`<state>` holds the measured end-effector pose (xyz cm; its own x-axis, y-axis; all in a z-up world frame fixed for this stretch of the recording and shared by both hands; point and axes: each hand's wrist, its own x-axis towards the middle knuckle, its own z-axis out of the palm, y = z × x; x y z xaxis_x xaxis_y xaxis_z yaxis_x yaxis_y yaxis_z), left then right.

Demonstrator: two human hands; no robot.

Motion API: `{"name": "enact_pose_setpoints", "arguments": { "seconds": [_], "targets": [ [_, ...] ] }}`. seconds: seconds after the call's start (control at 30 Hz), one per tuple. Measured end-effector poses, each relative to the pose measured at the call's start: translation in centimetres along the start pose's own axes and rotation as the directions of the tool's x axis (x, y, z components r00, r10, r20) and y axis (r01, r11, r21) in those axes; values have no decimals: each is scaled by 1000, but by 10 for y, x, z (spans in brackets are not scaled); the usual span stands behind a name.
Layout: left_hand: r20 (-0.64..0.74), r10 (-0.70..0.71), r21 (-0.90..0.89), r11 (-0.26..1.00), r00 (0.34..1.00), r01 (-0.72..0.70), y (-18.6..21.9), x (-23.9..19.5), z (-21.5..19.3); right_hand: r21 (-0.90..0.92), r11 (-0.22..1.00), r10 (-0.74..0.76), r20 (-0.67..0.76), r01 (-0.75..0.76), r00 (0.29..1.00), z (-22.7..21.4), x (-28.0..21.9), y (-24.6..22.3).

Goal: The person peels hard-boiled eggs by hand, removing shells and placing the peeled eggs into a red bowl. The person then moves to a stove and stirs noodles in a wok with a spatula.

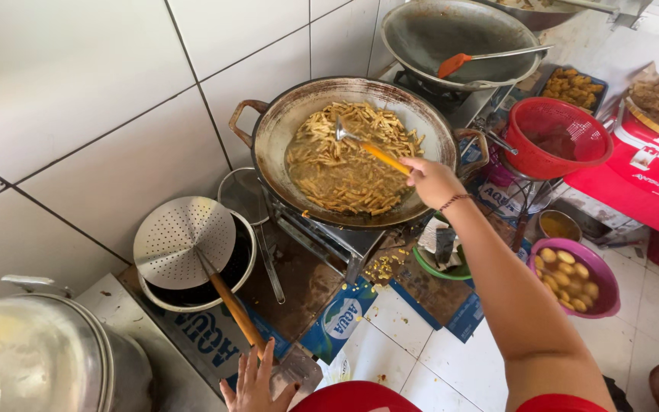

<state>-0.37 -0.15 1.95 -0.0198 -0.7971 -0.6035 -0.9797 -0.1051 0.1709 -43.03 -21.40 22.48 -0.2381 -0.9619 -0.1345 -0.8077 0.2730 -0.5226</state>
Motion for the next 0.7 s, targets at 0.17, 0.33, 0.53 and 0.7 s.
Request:
{"name": "enact_pose_setpoints", "arguments": {
  "seconds": [0.17, 0.33, 0.53, 0.7],
  "targets": [
    [-4, -7, -32, 999, 1000, 7, 2, -4, 1, 8, 1000, 22, 1, -22, 1000, -1, 0, 8],
    [16, -20, -9, 1000, 1000, 20, 8, 1, 0, 35, 999, 0, 46, -1, 999, 16, 19, 0],
    [-52, -44, -13, 999, 998, 44, 25, 9, 7, -65, 995, -66, 75, 71, 995, -3, 30, -6],
    [-96, -117, -92, 990, 989, 108, 49, 16, 11, -472, 844, -385, -204, 254, 900, -92, 30, 31]
  ]
}}
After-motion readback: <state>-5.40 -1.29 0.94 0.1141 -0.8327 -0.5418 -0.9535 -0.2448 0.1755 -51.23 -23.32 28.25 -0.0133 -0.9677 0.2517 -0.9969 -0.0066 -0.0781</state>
